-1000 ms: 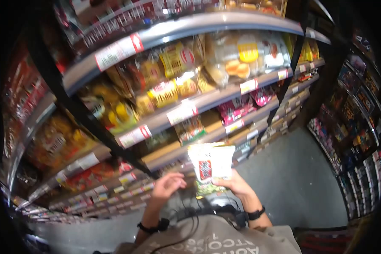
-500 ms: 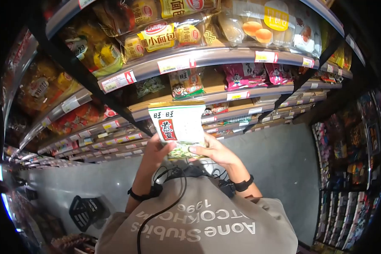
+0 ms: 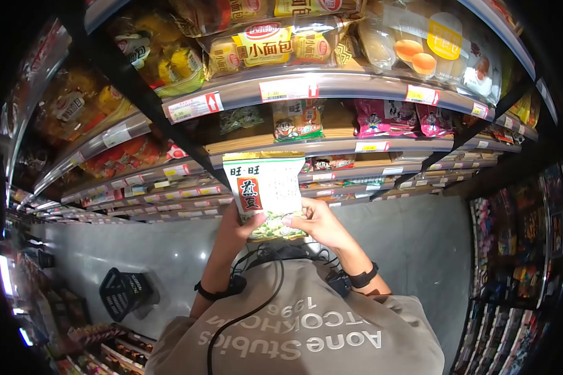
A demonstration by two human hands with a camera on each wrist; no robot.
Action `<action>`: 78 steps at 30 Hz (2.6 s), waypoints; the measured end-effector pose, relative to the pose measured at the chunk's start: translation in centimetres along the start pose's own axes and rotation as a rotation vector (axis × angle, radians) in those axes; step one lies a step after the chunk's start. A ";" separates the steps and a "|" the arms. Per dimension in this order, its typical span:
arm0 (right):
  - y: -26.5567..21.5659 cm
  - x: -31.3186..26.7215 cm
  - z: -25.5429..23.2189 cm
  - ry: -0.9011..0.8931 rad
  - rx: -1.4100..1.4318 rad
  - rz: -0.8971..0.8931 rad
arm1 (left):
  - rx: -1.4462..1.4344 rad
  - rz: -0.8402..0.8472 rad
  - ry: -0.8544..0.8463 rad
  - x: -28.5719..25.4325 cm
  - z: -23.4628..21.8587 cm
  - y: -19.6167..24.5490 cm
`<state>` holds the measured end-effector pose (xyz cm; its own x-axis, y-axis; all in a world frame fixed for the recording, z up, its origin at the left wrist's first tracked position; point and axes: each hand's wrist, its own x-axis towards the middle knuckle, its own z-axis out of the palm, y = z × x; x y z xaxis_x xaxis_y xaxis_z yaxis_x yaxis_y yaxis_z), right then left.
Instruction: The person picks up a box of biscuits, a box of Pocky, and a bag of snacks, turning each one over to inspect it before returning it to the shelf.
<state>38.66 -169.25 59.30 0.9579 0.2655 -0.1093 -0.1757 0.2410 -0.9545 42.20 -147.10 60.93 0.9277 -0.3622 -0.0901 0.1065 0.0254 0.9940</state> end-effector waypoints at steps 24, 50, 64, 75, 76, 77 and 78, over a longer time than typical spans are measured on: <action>-1.6 -0.4 0.2 -0.197 0.059 -0.025 | -0.649 0.022 0.067 0.1 -3.8 -3.1; -1.6 1.7 1.6 -0.176 -0.073 0.072 | -1.433 0.231 -0.569 -1.1 -7.4 -2.2; -1.1 2.5 1.8 -0.162 -0.134 0.066 | -1.373 0.258 -0.521 -1.8 -7.5 -2.5; -1.0 2.7 1.1 -0.154 -0.113 0.085 | -1.377 0.273 -0.526 -1.2 -7.0 -2.8; -1.1 2.7 1.0 -0.147 -0.120 0.077 | -1.383 0.275 -0.539 -0.9 -7.0 -3.1; -1.1 2.7 1.1 -0.141 -0.127 0.070 | -1.389 0.277 -0.551 -0.7 -6.9 -3.4; -1.1 2.7 1.1 -0.139 -0.133 0.063 | -1.393 0.281 -0.560 -0.6 -7.0 -3.6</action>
<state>41.21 -167.75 60.32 0.9039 0.4044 -0.1392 -0.1937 0.0970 -0.9762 43.78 -140.50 57.01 0.7582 -0.4830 0.4380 0.4937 0.8641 0.0981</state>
